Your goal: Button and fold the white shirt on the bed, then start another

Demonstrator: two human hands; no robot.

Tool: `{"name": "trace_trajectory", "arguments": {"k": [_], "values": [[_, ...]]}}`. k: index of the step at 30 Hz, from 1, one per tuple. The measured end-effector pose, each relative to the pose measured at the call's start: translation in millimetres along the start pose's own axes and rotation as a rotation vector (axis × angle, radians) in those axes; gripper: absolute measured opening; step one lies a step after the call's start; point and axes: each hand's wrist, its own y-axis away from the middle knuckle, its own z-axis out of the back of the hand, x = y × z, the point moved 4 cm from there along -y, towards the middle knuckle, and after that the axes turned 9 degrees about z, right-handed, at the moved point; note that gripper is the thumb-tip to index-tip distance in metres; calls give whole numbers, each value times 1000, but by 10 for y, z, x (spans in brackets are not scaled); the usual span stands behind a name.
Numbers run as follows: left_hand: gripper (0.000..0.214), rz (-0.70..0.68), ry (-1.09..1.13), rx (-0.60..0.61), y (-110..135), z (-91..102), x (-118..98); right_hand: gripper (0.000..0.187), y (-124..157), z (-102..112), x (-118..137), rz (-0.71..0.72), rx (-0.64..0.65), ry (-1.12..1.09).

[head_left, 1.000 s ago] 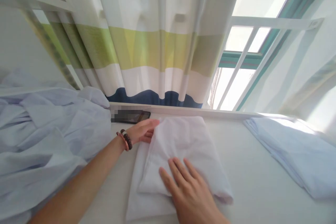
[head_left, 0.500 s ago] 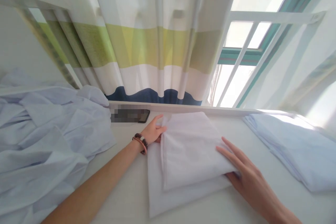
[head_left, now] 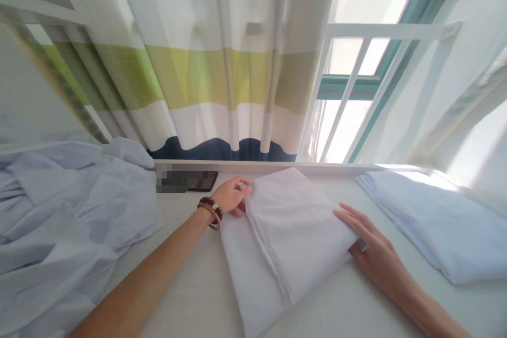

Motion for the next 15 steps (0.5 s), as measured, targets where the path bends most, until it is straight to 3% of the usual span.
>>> {"name": "trace_trajectory", "arguments": {"k": [6,12,15], "values": [[26,-204,-229,-176,-235,-6,17,58,-38,16,77,40,-23,73],[50,-276,-260,-150,-214,34,-47,57,-33,17,79,46,-33,93],[48,-302,-245,-142,-184,51,-92,58,-59,61,188,125,-90,116]]}}
